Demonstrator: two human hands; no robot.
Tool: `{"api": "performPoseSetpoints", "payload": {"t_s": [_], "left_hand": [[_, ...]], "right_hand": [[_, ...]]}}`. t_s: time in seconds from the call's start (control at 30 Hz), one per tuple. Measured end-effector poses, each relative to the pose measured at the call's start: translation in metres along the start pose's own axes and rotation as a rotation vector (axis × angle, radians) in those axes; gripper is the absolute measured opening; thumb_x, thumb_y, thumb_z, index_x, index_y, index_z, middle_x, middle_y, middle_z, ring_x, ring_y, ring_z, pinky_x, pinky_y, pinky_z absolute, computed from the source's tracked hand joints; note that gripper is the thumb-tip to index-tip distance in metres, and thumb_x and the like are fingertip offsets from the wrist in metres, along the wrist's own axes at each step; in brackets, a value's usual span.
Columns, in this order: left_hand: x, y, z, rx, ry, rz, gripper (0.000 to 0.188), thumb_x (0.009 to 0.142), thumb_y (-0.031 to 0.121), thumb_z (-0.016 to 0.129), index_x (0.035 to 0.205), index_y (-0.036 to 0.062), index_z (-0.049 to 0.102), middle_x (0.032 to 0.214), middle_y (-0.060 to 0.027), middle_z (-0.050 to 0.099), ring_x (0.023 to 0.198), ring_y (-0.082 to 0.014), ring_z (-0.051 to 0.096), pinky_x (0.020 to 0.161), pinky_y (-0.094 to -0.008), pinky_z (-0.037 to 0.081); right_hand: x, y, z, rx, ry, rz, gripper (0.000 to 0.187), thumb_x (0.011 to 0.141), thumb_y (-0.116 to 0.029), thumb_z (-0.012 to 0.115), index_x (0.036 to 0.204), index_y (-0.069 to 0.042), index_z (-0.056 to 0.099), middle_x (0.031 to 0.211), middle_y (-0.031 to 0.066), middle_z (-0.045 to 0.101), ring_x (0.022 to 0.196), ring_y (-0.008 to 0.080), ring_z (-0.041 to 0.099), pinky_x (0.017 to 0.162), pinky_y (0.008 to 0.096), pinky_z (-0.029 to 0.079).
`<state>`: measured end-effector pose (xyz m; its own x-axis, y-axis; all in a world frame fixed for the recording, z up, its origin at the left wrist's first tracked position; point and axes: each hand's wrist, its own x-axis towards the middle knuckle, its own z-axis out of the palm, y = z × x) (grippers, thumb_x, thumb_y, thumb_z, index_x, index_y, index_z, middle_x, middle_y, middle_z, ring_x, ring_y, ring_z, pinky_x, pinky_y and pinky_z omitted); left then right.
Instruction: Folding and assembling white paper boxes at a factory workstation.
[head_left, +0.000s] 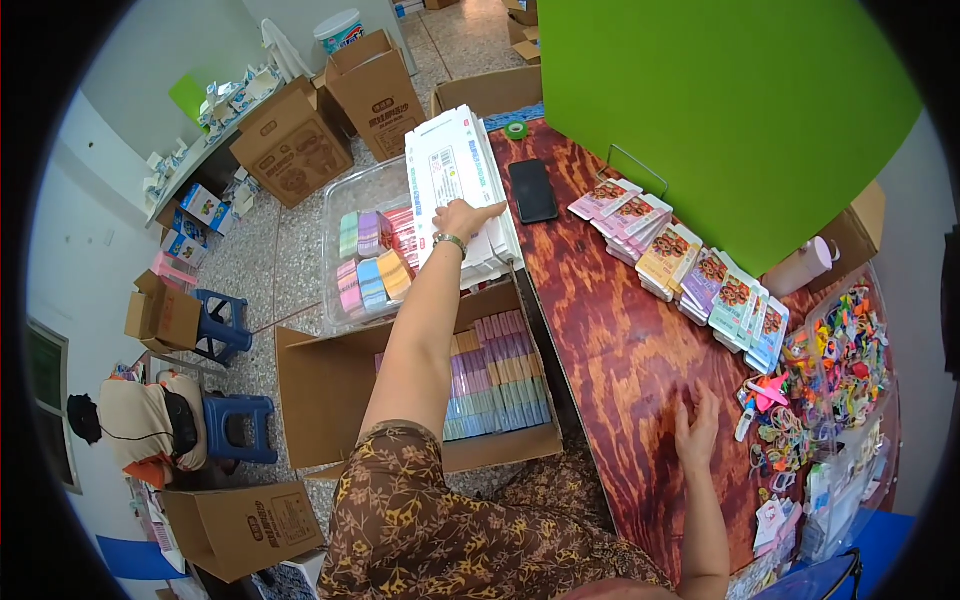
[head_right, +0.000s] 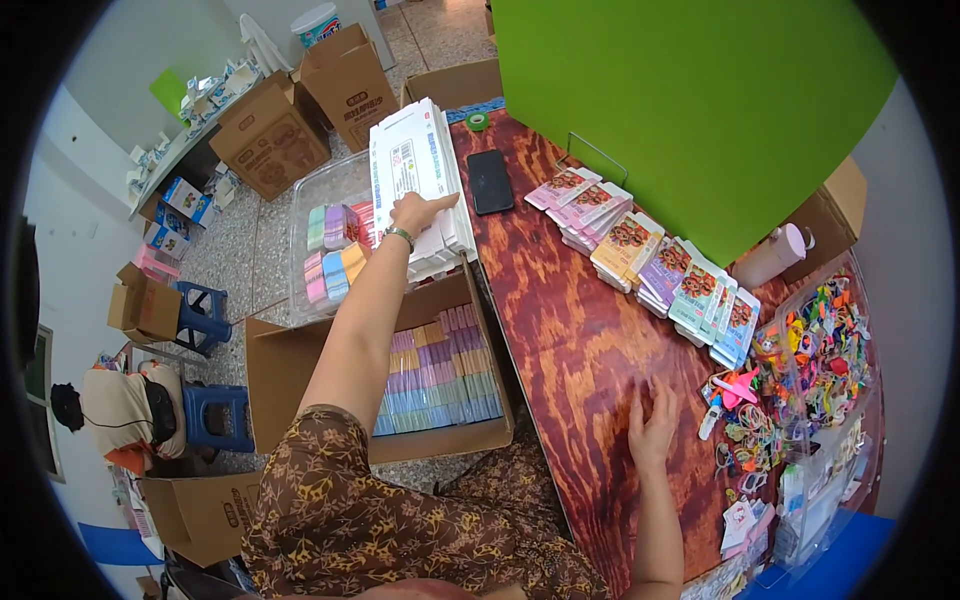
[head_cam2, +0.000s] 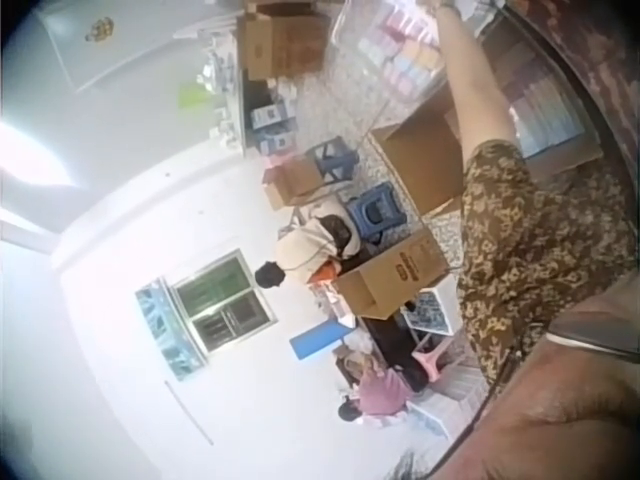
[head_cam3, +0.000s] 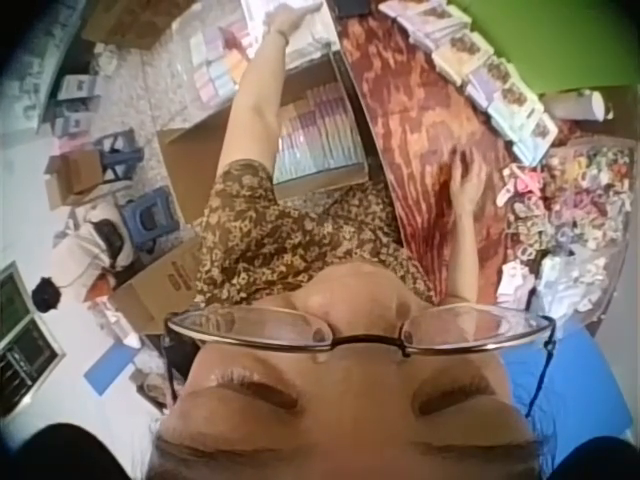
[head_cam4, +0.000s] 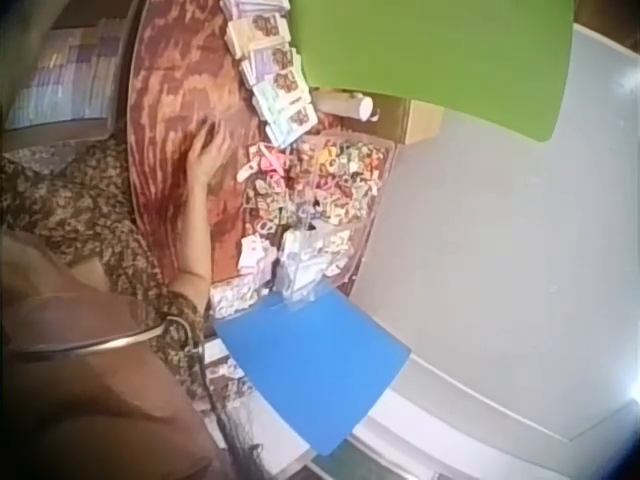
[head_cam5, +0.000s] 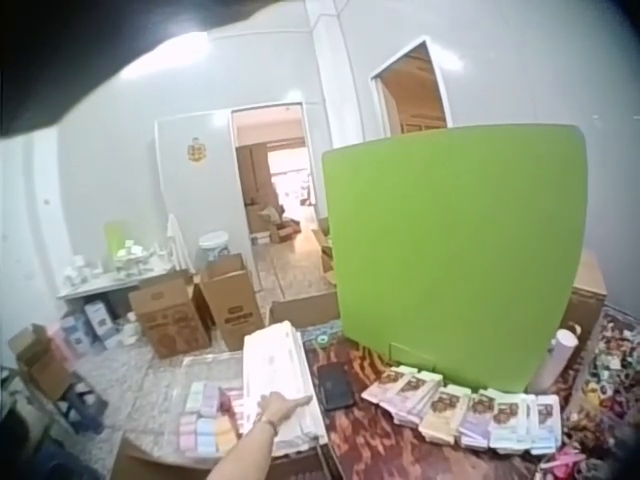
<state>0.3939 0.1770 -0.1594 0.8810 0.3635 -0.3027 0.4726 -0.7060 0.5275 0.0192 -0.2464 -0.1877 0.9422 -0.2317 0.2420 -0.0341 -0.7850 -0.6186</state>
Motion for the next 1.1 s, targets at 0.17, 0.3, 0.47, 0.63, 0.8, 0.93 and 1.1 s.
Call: {"api": "performPoseSetpoints", "payload": {"t_s": [0.17,0.3,0.47,0.63,0.8,0.93,1.1], "left_hand": [[-0.002,-0.002,0.001,0.021,0.041,0.003,0.107,0.057,0.068,0.079,0.129,-0.0068,0.055,0.142,-0.0317,0.038,0.129,-0.0456,0.039,0.103,-0.0556,0.038],[0.001,-0.004,-0.004,-0.003,0.021,0.045,0.107,0.056,0.069,0.079,0.125,-0.0091,0.058,0.139,-0.0315,0.043,0.128,-0.0448,0.042,0.102,-0.0491,0.041],[0.014,-0.014,-0.006,-0.077,-0.031,0.101,0.105,0.056,0.070,0.078,0.120,-0.0112,0.060,0.129,-0.0304,0.055,0.123,-0.0406,0.050,0.101,-0.0414,0.042],[0.034,-0.026,-0.016,-0.374,-0.105,0.175,0.079,0.063,0.049,0.079,0.106,-0.0145,0.065,0.104,-0.0263,0.068,0.094,-0.0346,0.068,0.081,-0.0383,0.054],[0.018,0.027,-0.043,-0.102,-0.177,0.234,0.043,0.073,0.023,0.073,0.101,-0.0085,0.067,0.095,-0.0193,0.069,0.085,-0.0293,0.069,0.078,-0.0357,0.056],[0.016,0.034,-0.069,0.646,0.091,0.584,0.028,0.080,0.015,0.060,0.098,-0.0033,0.071,0.102,-0.0258,0.069,0.091,-0.0358,0.070,0.079,-0.0430,0.057],[-0.055,0.037,-0.165,0.813,0.336,0.596,0.025,0.090,0.014,0.051,0.099,0.0019,0.071,0.096,-0.0199,0.071,0.093,-0.0365,0.069,0.080,-0.0466,0.057]], "right_hand": [[0.000,-0.013,-0.002,0.039,-0.003,0.031,0.043,0.089,-0.007,0.061,0.131,0.001,0.053,0.125,0.0204,0.054,0.116,0.0370,0.053,0.101,0.0420,0.042],[-0.005,-0.015,-0.003,0.072,-0.018,0.074,0.043,0.089,-0.007,0.061,0.131,0.001,0.052,0.125,0.0206,0.053,0.118,0.0373,0.052,0.101,0.0419,0.042],[-0.009,-0.019,-0.005,0.079,-0.040,0.092,0.042,0.090,-0.007,0.060,0.131,0.001,0.052,0.126,0.0209,0.053,0.118,0.0378,0.052,0.101,0.0413,0.042],[-0.008,-0.025,-0.003,0.118,-0.059,0.082,0.042,0.090,-0.007,0.060,0.130,0.001,0.052,0.128,0.0204,0.052,0.119,0.0377,0.052,0.102,0.0415,0.042],[-0.008,-0.030,-0.006,0.178,-0.039,0.106,0.037,0.090,-0.005,0.060,0.127,0.001,0.055,0.124,0.0181,0.053,0.109,0.0328,0.058,0.093,0.0379,0.048],[-0.014,-0.032,-0.006,0.163,0.001,-0.019,0.037,0.091,-0.002,0.058,0.128,0.000,0.055,0.122,0.0139,0.054,0.101,0.0208,0.060,0.079,0.0288,0.054],[-0.023,-0.049,-0.019,0.231,-0.043,-0.002,0.034,0.092,-0.004,0.060,0.125,0.001,0.057,0.111,0.0126,0.059,0.093,0.0210,0.062,0.077,0.0283,0.054]]}}
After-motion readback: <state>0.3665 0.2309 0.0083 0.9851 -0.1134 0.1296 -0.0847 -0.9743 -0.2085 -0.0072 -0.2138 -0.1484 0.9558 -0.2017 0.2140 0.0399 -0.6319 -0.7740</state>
